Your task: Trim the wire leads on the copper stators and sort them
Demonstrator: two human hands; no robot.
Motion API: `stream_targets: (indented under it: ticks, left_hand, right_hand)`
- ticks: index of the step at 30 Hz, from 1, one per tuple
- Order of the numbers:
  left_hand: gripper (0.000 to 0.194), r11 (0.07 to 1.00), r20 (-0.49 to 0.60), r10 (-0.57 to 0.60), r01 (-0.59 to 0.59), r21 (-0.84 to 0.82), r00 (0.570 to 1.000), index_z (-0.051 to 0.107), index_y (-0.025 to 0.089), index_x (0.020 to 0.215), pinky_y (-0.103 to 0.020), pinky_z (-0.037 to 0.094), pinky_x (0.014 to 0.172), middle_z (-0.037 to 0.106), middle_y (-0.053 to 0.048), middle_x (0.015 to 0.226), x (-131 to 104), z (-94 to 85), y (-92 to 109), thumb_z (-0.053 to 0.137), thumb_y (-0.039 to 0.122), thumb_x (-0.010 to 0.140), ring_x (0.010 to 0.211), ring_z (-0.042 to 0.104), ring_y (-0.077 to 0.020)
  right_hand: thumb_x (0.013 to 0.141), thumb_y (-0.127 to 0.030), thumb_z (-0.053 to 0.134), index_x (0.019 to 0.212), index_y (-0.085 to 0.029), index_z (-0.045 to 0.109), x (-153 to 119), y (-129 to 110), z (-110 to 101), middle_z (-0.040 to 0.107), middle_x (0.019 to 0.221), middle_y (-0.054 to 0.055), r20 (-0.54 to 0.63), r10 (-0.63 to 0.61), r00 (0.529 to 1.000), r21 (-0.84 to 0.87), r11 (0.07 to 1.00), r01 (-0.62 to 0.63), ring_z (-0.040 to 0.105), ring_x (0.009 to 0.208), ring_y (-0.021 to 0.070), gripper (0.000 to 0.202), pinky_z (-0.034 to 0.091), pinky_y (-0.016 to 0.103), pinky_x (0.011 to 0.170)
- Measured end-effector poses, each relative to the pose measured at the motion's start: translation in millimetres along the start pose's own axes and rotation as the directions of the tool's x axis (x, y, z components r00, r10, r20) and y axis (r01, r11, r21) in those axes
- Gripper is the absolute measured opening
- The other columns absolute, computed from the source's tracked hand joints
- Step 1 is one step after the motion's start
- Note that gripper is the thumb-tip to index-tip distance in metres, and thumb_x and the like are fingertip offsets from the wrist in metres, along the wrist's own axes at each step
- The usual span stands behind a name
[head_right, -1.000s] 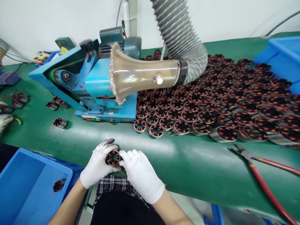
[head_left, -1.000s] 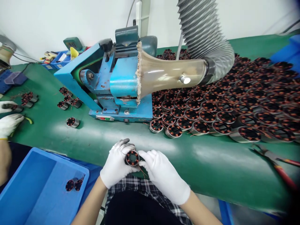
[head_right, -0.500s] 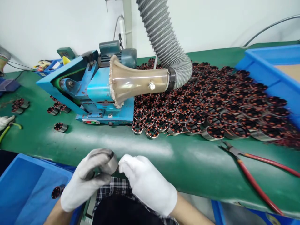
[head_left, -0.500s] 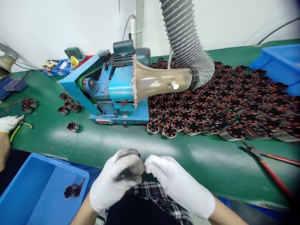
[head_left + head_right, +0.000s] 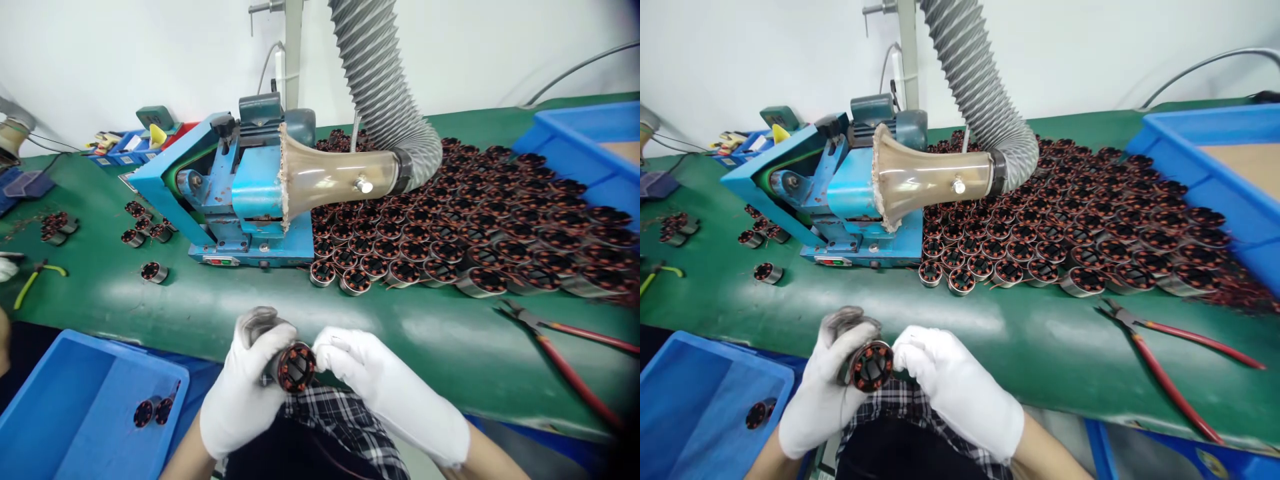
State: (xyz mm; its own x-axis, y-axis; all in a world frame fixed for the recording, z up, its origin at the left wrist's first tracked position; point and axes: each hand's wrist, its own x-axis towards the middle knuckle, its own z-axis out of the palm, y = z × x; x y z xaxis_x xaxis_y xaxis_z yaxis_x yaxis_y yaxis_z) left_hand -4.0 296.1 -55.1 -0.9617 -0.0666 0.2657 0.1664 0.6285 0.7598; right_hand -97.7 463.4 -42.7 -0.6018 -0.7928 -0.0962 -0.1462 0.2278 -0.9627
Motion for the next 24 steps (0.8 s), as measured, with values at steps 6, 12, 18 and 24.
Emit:
stream_targets:
  ticks: [6, 12, 18, 24]
  left_hand:
    - [0.027, 0.931, 0.192, 0.082, -0.007, -0.364, 0.978, 0.053, 0.024, 0.098, -0.039, 0.043, 0.093, 0.059, -0.004, 0.101, 12, -8.9, -3, 0.055, 0.010, 0.075, 0.108, 0.052, -0.0226]
    - [0.041, 0.982, -0.059, 0.165, -0.158, 0.102, 0.985, 0.049, 0.024, 0.109, -0.036, 0.044, 0.091, 0.047, -0.008, 0.115, 6, -1.1, 1, 0.061, 0.007, 0.074, 0.111, 0.047, -0.0216]
    - [0.030, 0.994, 0.081, -0.018, 0.027, -0.104, 0.997, 0.049, 0.023, 0.091, -0.038, 0.041, 0.094, 0.055, -0.003, 0.095, 3, 6.7, 0, 0.055, 0.002, 0.070, 0.109, 0.047, -0.0202]
    - [0.050, 0.983, -0.048, 0.038, -0.029, 0.179, 0.998, 0.043, 0.022, 0.114, -0.039, 0.043, 0.090, 0.048, -0.009, 0.111, -3, 15.4, -19, 0.054, 0.004, 0.069, 0.109, 0.047, -0.0223]
  right_hand:
    - [0.086, -0.023, 0.036, 0.064, -0.019, 0.043, 0, 0, 0, 0.044, 0.061, -0.002, -0.012, 0.030, 0.999, -0.025, 0.999, -0.030, 0.039, 0.057, 0.0113, 0.024, 0.035, 0.022, 0.055]
    - [0.086, -0.023, 0.036, 0.064, -0.018, 0.043, 1, -3, -2, 0.043, 0.062, -0.003, 0.029, 0.034, 0.999, 0.041, 0.999, -0.035, 0.039, 0.058, 0.0109, 0.024, 0.035, 0.021, 0.056]
    - [0.087, -0.025, 0.035, 0.065, -0.018, 0.045, 4, 5, 1, 0.047, 0.064, -0.001, -0.064, 0.062, 0.996, -0.026, 0.998, -0.063, 0.041, 0.059, 0.0118, 0.025, 0.037, 0.024, 0.060]
    - [0.076, -0.039, 0.041, 0.060, -0.019, 0.045, 15, 30, 7, 0.027, 0.044, -0.008, 0.257, 0.206, 0.944, 0.302, 0.911, -0.281, 0.025, 0.039, 0.0082, 0.026, 0.027, 0.022, 0.040]
